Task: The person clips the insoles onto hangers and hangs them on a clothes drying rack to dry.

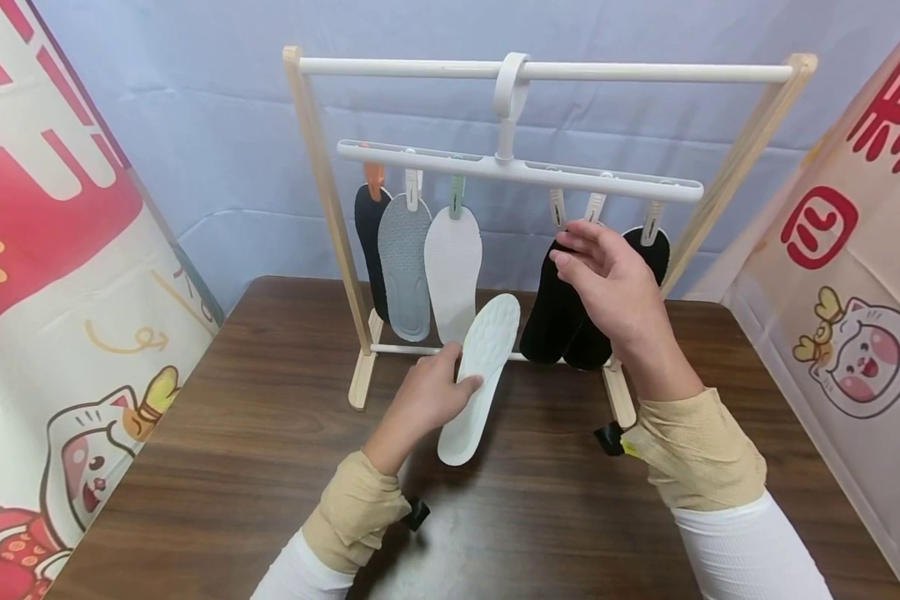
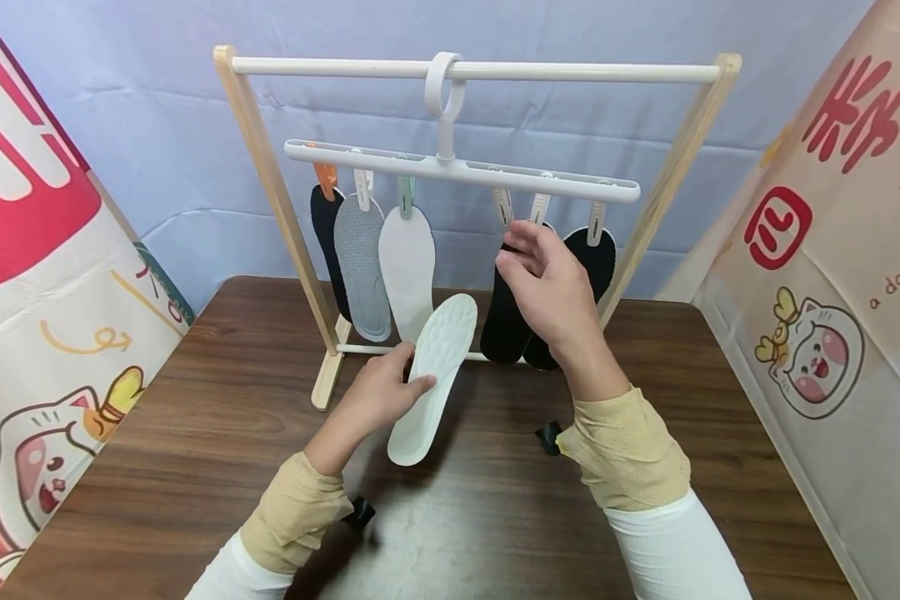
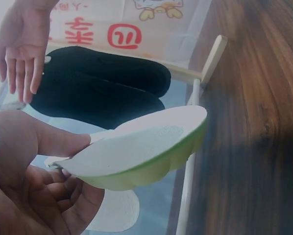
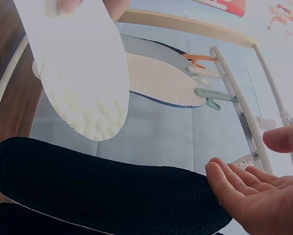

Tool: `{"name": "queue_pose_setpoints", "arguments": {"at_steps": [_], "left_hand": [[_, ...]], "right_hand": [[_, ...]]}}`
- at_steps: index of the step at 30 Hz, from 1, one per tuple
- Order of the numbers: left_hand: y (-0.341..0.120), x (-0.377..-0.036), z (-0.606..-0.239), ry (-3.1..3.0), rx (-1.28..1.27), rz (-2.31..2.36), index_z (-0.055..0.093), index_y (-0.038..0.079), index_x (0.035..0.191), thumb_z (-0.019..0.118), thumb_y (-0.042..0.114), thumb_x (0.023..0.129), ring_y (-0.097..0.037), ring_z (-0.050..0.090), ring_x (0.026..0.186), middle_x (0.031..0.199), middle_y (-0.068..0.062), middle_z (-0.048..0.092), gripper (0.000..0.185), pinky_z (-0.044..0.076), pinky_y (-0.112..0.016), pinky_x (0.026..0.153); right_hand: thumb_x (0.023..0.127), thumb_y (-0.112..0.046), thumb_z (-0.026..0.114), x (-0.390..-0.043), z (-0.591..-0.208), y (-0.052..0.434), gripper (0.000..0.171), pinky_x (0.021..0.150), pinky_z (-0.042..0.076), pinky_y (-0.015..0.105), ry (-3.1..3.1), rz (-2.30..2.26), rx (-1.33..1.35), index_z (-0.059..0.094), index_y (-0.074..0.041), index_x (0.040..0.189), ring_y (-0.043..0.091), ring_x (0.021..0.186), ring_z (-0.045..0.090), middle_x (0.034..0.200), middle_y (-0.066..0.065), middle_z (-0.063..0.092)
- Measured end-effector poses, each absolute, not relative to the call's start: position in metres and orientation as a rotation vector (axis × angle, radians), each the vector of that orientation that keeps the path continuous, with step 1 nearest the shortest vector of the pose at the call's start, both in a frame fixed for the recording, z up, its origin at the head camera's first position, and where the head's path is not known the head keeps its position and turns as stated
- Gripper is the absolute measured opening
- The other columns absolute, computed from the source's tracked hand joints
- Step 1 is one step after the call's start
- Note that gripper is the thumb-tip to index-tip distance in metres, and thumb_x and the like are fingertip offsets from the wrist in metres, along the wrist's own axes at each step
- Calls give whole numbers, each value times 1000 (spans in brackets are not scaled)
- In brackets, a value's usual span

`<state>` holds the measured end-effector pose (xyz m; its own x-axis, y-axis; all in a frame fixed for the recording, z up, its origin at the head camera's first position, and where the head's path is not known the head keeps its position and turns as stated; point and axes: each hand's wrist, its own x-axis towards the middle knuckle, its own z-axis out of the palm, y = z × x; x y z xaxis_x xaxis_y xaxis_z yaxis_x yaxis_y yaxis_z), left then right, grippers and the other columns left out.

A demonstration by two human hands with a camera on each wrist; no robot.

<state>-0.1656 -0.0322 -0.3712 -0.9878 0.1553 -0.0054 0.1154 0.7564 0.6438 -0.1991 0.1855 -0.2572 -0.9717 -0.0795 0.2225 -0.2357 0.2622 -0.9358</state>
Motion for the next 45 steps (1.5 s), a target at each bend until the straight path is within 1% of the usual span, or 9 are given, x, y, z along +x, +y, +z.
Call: {"name": "queue_pose_setpoints", "arguments": {"at_steps": [6,11,14,17,20,26,30,38,45], "left_hand": [[-31,-167,-370,2888,232,1049,60,7,115,69,26,96,-25,65,83,99,-13,71,29,50,-37,67],[-31,-168,-368,2889,268,1064,59,6,113,69,25,96,-24,63,77,95,-12,70,27,49,-36,64],[-31,-167,-368,2887,277,1073,59,7,112,69,25,97,-23,63,76,94,-11,70,26,48,-35,63],[-31,-168,-368,2887,279,1074,59,7,112,68,26,97,-22,62,74,91,-10,69,26,48,-35,62],[-31,-168,-368,2887,286,1072,59,7,112,68,26,97,-22,62,74,88,-9,68,26,48,-35,62],[-30,-168,-367,2878,278,1083,59,7,115,68,26,97,-23,63,77,93,-11,70,28,48,-36,63],[-29,-167,-366,2872,272,1082,59,7,116,68,26,97,-23,63,77,93,-11,70,29,49,-36,64],[-28,-166,-365,2869,268,1085,59,7,115,68,26,97,-24,64,79,96,-12,71,28,49,-36,64],[-25,-166,-365,2855,260,1119,58,7,114,66,26,99,-25,66,83,100,-13,70,26,51,-36,66]], "right_hand": [[100,-18,62,-200,-254,183,51,94,49,20,-2323,1820,260,47,-3,147,14,116,62,144,16,55],[101,-13,60,-200,-254,183,50,91,50,18,-2274,1848,282,46,-1,148,12,118,62,146,18,53],[101,-15,60,-200,-253,183,50,95,49,20,-2289,1814,288,46,-3,148,13,120,60,146,15,54],[100,-18,62,-201,-252,183,51,101,48,26,-2320,1762,273,48,-6,148,15,123,60,147,13,54],[100,-18,62,-202,-251,182,50,105,46,30,-2337,1737,254,49,-8,148,17,126,59,147,11,55],[99,-19,64,-205,-250,181,49,106,46,32,-2332,1718,219,51,-10,146,17,125,59,146,8,56],[100,-20,64,-207,-250,180,49,107,45,33,-2336,1701,215,51,-10,146,17,126,58,147,6,55],[99,-24,64,-210,-249,180,51,107,44,35,-2358,1681,204,50,-12,147,18,128,57,149,3,53],[100,-26,62,-213,-248,181,52,108,43,37,-2390,1659,205,48,-14,149,18,130,56,149,2,53]]}}
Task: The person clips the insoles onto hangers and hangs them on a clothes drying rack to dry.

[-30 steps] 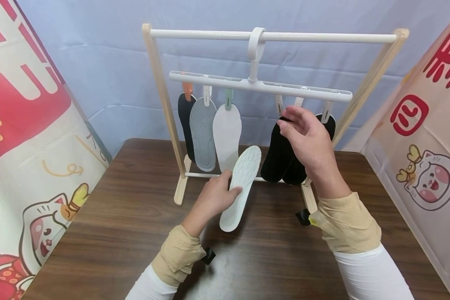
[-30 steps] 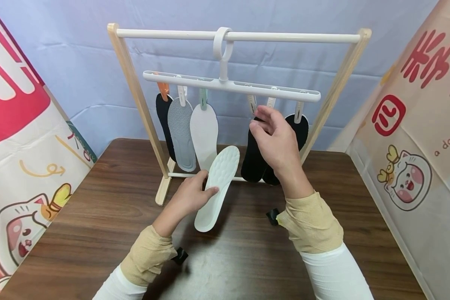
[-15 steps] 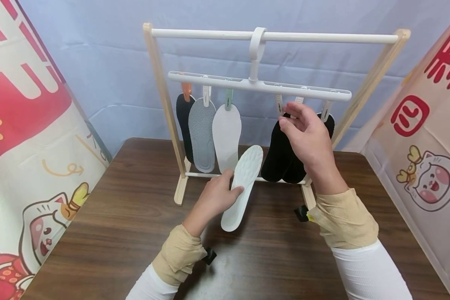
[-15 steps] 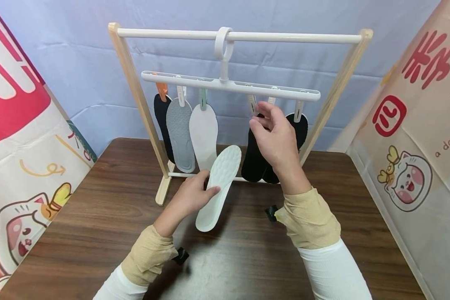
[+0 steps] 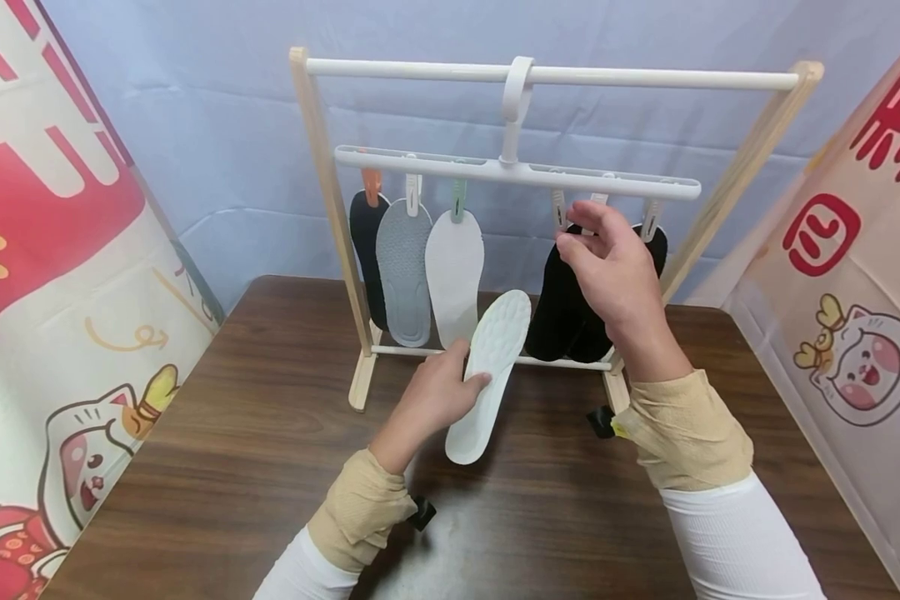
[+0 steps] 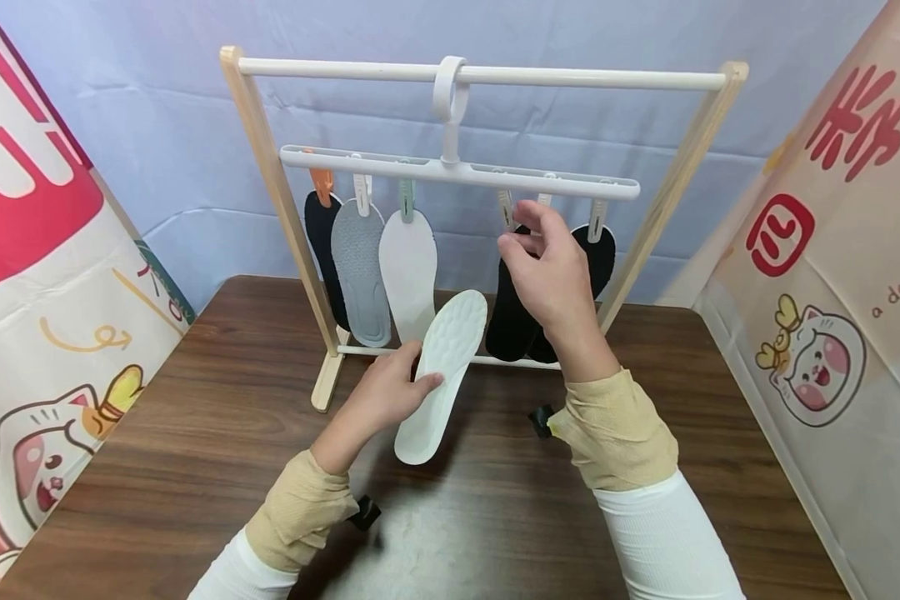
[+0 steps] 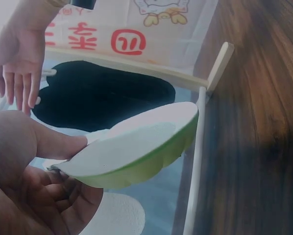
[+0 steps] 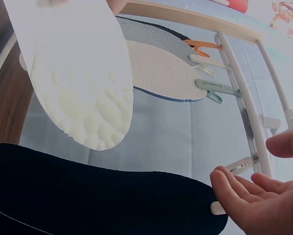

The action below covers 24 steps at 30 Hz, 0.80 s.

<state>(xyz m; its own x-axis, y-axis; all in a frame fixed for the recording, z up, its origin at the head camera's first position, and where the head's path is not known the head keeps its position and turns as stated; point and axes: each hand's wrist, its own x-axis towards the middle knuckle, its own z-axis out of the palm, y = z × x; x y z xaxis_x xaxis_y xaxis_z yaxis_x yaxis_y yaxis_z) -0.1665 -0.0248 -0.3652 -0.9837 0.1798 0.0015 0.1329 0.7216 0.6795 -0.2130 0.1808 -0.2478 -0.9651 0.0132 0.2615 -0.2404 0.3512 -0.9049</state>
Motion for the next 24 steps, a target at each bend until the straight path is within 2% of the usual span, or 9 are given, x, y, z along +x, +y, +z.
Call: {"name": "queue_pose_setpoints", "arguments": {"at_steps": [7,16,24], "left_hand": [[-25,-167,-362,2866,275,1127,58,6,115,66,25,99,-27,67,84,99,-14,70,26,51,-37,66],[-24,-168,-362,2869,276,1149,57,5,124,67,24,98,-28,68,91,106,-16,71,33,53,-39,70],[-22,-169,-360,2923,310,1142,57,4,120,66,25,98,-29,67,88,103,-17,71,31,52,-39,70]], "right_hand": [[99,-27,61,-215,-247,181,53,107,43,38,-2432,1602,184,48,-15,149,19,130,56,149,2,54],[100,-28,58,-214,-245,180,53,106,43,39,-2514,1527,152,46,-17,150,19,129,55,149,3,54],[102,-31,55,-216,-242,180,55,107,43,45,-2602,1457,147,41,-17,154,23,134,53,151,5,51]]}}
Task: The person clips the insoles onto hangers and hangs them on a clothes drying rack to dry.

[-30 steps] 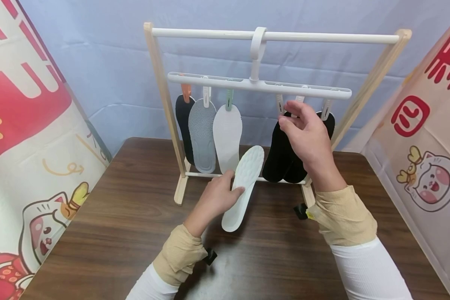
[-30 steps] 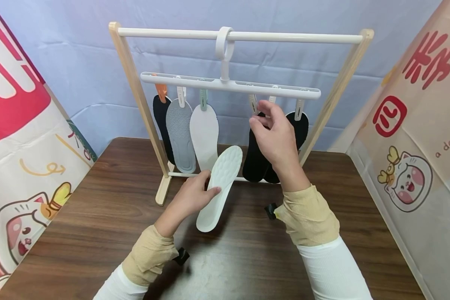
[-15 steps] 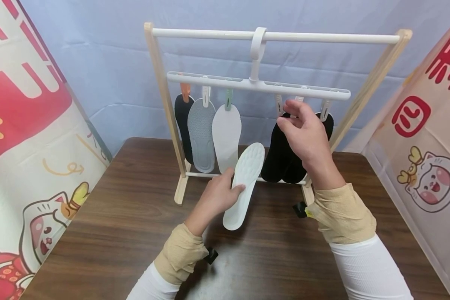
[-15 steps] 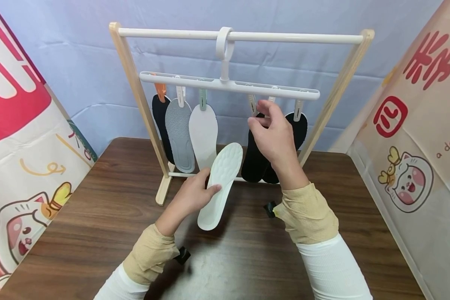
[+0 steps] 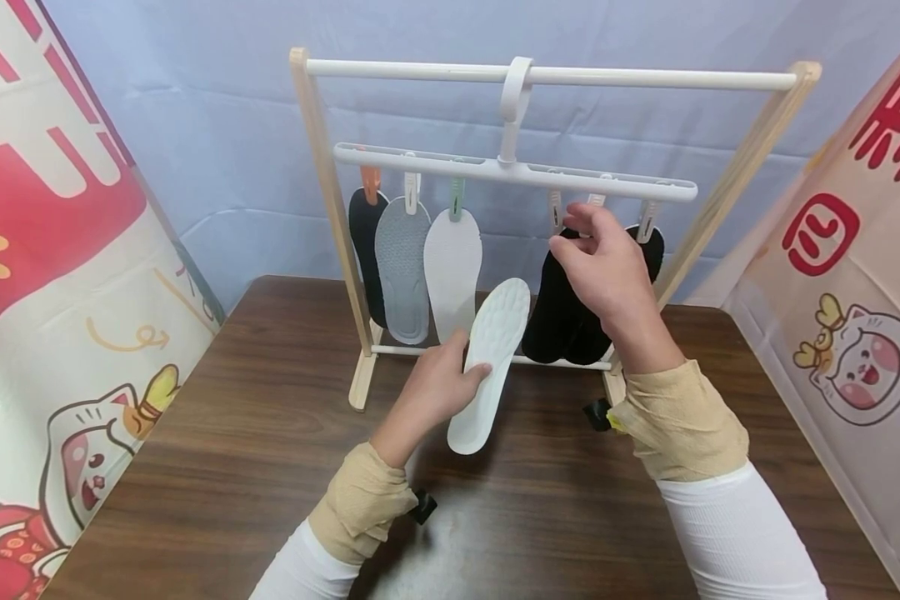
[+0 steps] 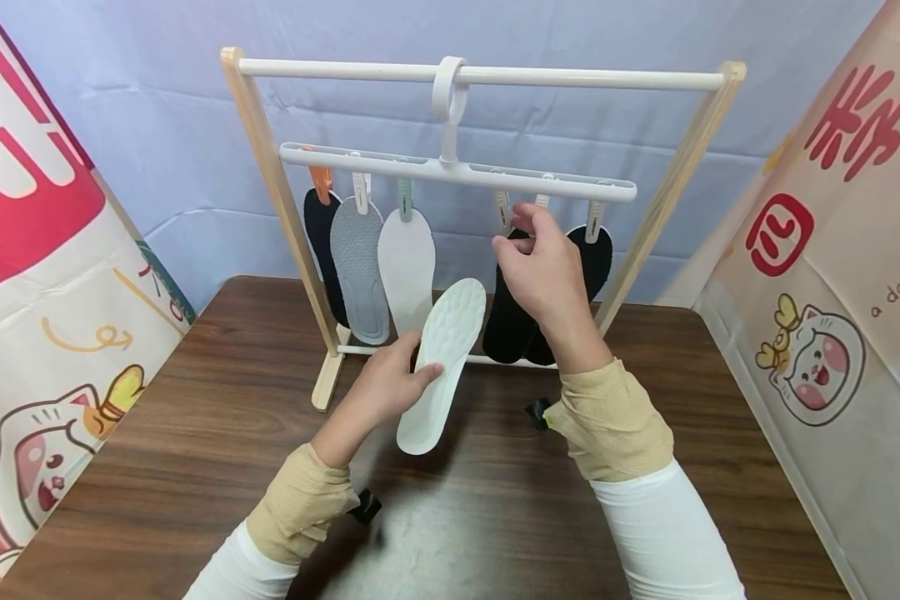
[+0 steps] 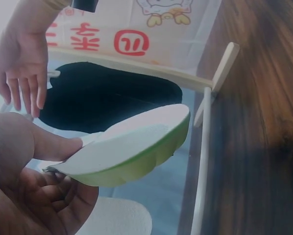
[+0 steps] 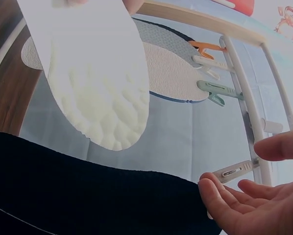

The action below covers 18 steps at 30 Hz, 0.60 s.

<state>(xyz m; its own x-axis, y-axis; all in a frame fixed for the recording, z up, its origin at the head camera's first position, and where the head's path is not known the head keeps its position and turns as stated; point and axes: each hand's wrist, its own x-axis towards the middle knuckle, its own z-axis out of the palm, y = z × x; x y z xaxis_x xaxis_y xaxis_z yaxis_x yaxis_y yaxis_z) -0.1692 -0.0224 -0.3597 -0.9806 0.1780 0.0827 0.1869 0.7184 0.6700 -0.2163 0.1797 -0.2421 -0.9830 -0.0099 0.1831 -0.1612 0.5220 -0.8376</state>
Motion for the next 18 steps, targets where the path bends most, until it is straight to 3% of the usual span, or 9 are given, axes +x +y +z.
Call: {"name": "queue_pose_setpoints", "arguments": {"at_steps": [11,18], "left_hand": [[-23,-170,-359,-2881,-312,-1132,56,3,121,67,24,98,-29,68,88,103,-18,71,33,53,-40,71],[-23,-169,-359,-2886,-296,-1132,56,5,122,67,25,98,-30,67,88,104,-17,71,33,52,-41,71]], "right_hand": [[102,-35,53,-226,-238,179,58,105,43,49,-2661,1390,127,37,-18,156,27,135,50,157,6,45],[102,-32,51,-232,-238,177,56,95,50,41,-2635,1409,124,40,-17,155,27,114,64,151,9,51]]}}
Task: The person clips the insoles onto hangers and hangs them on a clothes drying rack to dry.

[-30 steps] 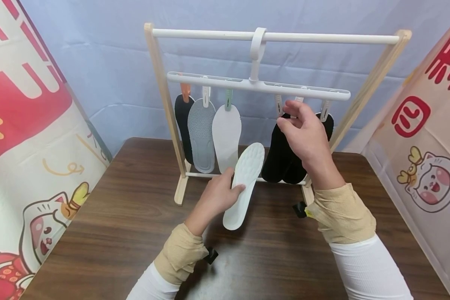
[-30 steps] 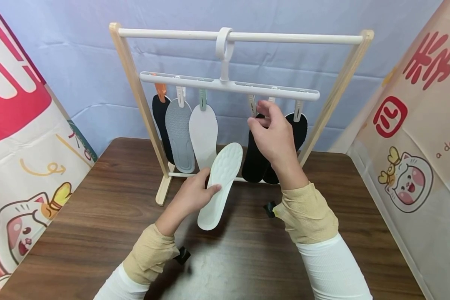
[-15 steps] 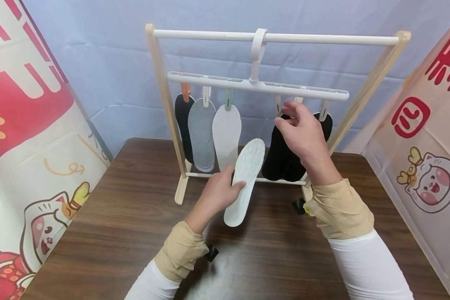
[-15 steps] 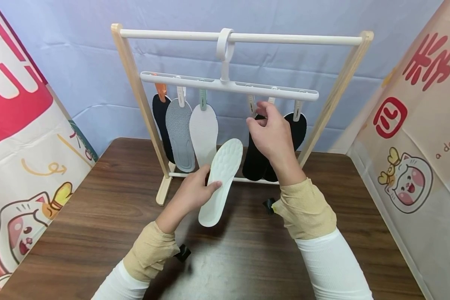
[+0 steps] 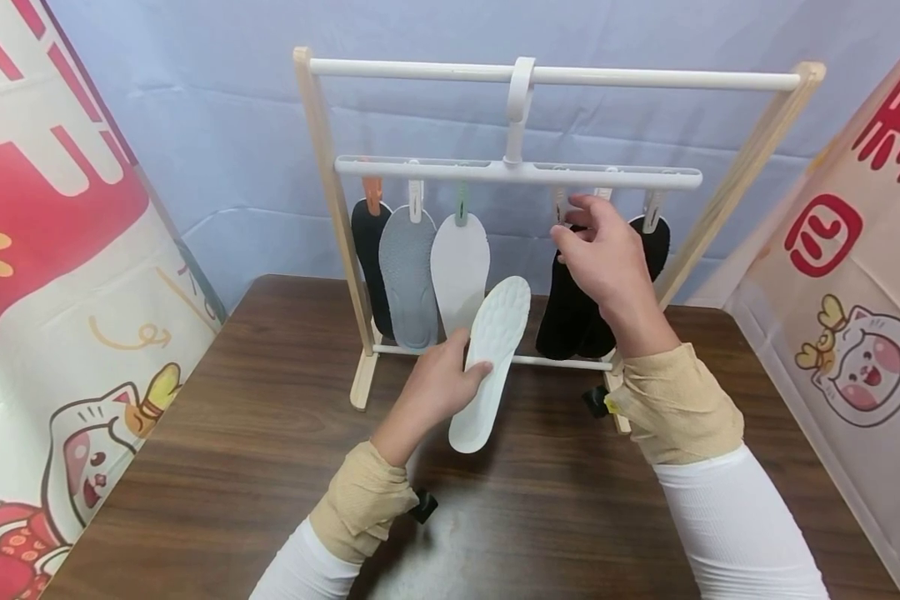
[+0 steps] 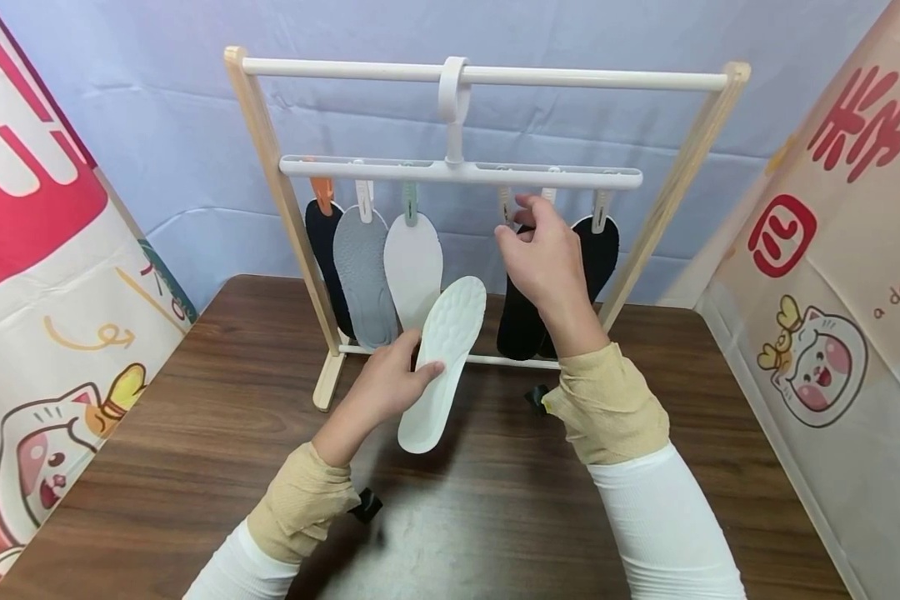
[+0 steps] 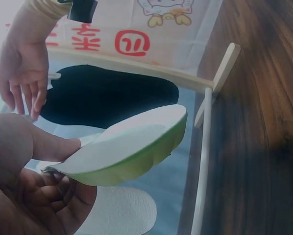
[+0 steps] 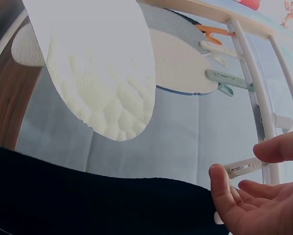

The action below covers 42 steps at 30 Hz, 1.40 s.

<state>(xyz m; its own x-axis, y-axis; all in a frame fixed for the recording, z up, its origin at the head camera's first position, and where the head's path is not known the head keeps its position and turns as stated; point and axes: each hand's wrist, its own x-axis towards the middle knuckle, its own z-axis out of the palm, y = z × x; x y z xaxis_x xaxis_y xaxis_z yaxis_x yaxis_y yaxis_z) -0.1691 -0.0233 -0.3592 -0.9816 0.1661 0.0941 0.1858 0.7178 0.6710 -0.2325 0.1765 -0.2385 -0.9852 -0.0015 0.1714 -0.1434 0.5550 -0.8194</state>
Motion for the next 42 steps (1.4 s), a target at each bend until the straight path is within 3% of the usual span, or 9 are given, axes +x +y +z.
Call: {"name": "queue_pose_setpoints", "arguments": {"at_steps": [7,12,17,22,29,42], "left_hand": [[-23,-169,-359,-2867,-309,-1145,57,5,120,67,24,97,-30,67,88,103,-17,71,32,52,-41,71],[-22,-169,-360,-2860,-302,-1129,57,5,120,67,25,97,-31,68,91,105,-17,71,32,53,-43,74],[-22,-169,-359,-2848,-307,-1136,57,4,119,68,24,97,-32,68,92,105,-18,71,32,53,-43,75],[-21,-169,-360,-2838,-310,-1141,57,3,119,68,24,97,-33,68,93,105,-19,71,33,53,-44,76],[-20,-170,-360,-2831,-307,-1138,58,3,121,68,24,97,-34,69,94,107,-19,72,34,53,-46,78],[-20,-169,-355,-2806,-295,-1192,58,3,123,68,23,96,-34,69,98,112,-19,71,35,53,-46,80]], "right_hand": [[102,-25,49,-239,-237,174,49,84,54,29,-2605,1367,126,48,-12,149,26,100,69,138,8,64],[104,-27,50,-242,-234,171,48,86,55,29,-2609,1407,123,47,-12,150,25,101,69,137,8,64],[104,-30,52,-245,-231,168,50,88,56,34,-2590,1483,127,46,-12,150,16,93,68,137,9,64],[104,-33,53,-249,-232,168,51,83,54,33,-2576,1552,124,47,-12,151,3,77,63,137,10,64],[103,-35,57,-254,-238,170,47,70,53,26,-2488,1601,76,55,-12,145,6,71,61,117,9,68],[103,-36,57,-252,-232,167,46,90,55,29,-2476,1654,53,60,-7,139,4,89,67,131,15,66]]}}
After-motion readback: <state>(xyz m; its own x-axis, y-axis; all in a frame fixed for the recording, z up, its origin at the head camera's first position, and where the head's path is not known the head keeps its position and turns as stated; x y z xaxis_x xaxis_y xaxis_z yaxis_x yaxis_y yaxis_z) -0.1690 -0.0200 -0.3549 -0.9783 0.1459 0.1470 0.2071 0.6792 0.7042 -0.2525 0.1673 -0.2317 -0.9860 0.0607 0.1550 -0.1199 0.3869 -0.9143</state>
